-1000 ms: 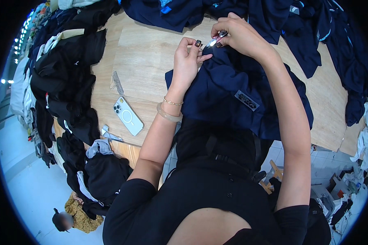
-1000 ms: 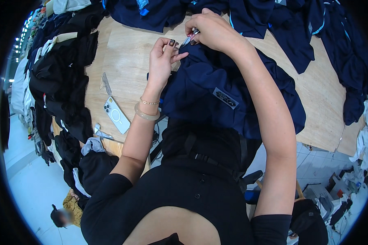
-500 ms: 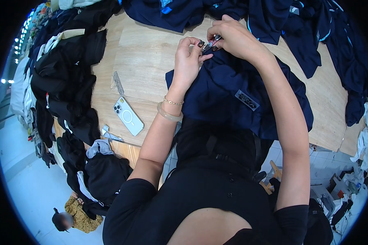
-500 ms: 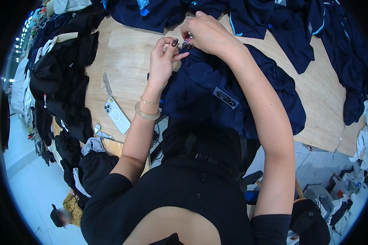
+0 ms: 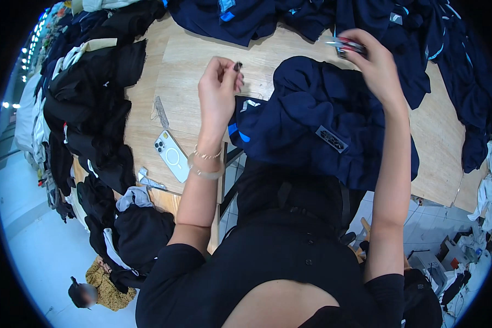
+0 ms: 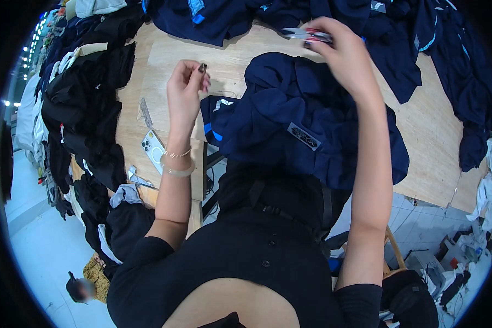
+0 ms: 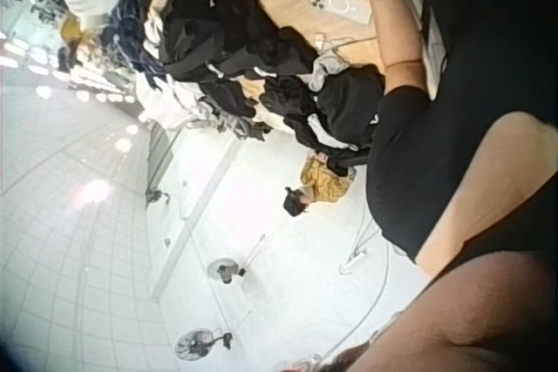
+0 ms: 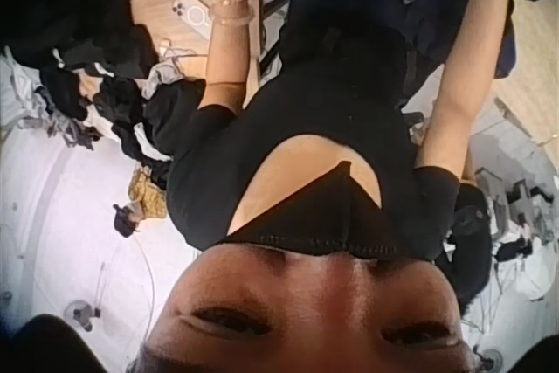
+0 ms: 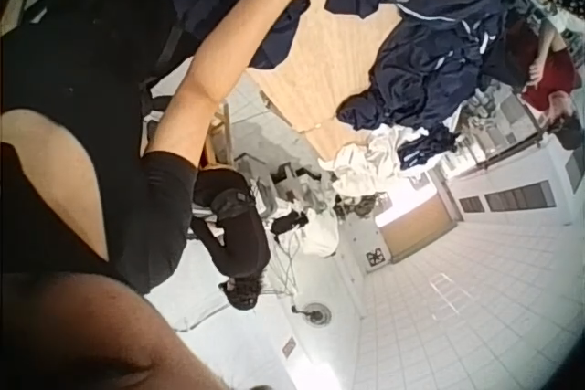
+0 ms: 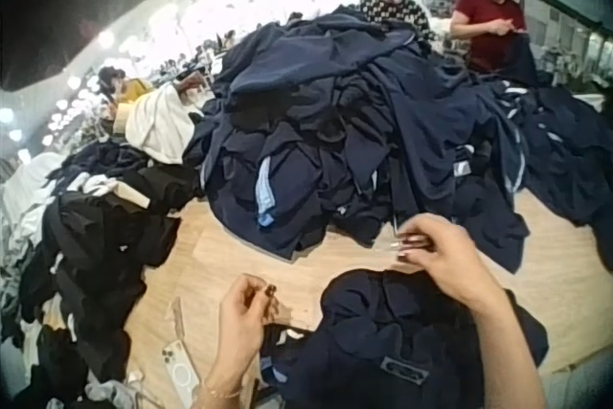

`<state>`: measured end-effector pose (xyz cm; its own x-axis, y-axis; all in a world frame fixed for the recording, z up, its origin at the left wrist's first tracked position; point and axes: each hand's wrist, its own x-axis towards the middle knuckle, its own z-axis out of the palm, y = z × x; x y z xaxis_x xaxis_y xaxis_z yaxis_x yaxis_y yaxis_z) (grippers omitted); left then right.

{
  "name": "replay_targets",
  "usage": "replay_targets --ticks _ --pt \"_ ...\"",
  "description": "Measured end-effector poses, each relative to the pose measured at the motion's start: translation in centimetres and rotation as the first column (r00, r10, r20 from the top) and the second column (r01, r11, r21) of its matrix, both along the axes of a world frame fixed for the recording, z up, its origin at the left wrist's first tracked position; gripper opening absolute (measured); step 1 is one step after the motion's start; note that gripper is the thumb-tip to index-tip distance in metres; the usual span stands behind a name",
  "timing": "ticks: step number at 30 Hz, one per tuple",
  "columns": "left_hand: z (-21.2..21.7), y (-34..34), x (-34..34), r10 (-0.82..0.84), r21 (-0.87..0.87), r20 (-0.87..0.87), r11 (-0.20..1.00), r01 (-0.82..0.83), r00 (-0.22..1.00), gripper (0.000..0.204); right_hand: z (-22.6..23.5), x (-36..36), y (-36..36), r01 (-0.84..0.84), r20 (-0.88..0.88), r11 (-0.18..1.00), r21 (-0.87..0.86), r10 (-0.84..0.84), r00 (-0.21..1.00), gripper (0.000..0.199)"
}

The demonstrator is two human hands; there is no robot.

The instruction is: Trimming excess threads from navy blue garments using small thread nippers at a textile factory workbench.

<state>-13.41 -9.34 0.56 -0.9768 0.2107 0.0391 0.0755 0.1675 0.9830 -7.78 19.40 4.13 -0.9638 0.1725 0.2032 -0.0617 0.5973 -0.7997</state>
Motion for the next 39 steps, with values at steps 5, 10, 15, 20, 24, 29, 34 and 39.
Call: replay_targets --ticks 5,10,15,20,24,29,34,39 --pt "3.5 0.8 7.1 -0.655 -0.221 0.018 0.734 0.642 0.755 0.026 -0.1 6.0 2.8 0.262 0.067 0.955 -0.142 -0.255 0.965 0.022" --pt "2.6 2.0 4.6 -0.335 -0.298 -0.108 0.909 0.291 0.936 0.011 -0.8 11.0 3.4 0.429 0.105 0.849 -0.309 -0.418 0.903 0.025" --pt "-2.0 1.4 0.0 -0.293 -0.541 -0.088 0.817 0.201 0.952 0.02 -0.7 11.2 2.5 0.365 0.09 0.842 -0.397 -0.359 0.929 0.025" --pt "-3.0 2.4 0.6 -0.177 -0.566 -0.136 0.821 0.071 0.975 0.013 -0.7 9.2 0.9 0.268 0.091 0.892 -0.364 -0.252 0.963 0.022" --pt "-2.4 1.6 0.9 -0.131 -0.49 -0.118 0.87 0.057 0.984 0.013 -0.7 6.4 -1.9 0.126 0.028 0.972 -0.199 -0.123 0.992 0.02" --pt "-2.6 0.7 0.5 -0.051 -0.445 -0.132 0.896 -0.013 0.99 0.016 -1.2 1.4 -7.0 -0.037 -0.082 0.928 0.371 0.072 0.994 0.019" --pt "-2.9 0.5 0.2 0.01 -0.436 -0.009 0.9 -0.013 1.0 0.019 -2.1 -2.1 -9.3 -0.069 -0.134 0.844 0.532 0.165 0.977 0.016" --pt "-4.5 3.0 0.2 -0.131 -0.123 0.118 0.982 0.145 0.984 0.03 -2.0 -3.3 -4.2 0.046 -0.009 0.998 0.043 -0.046 0.999 0.014"
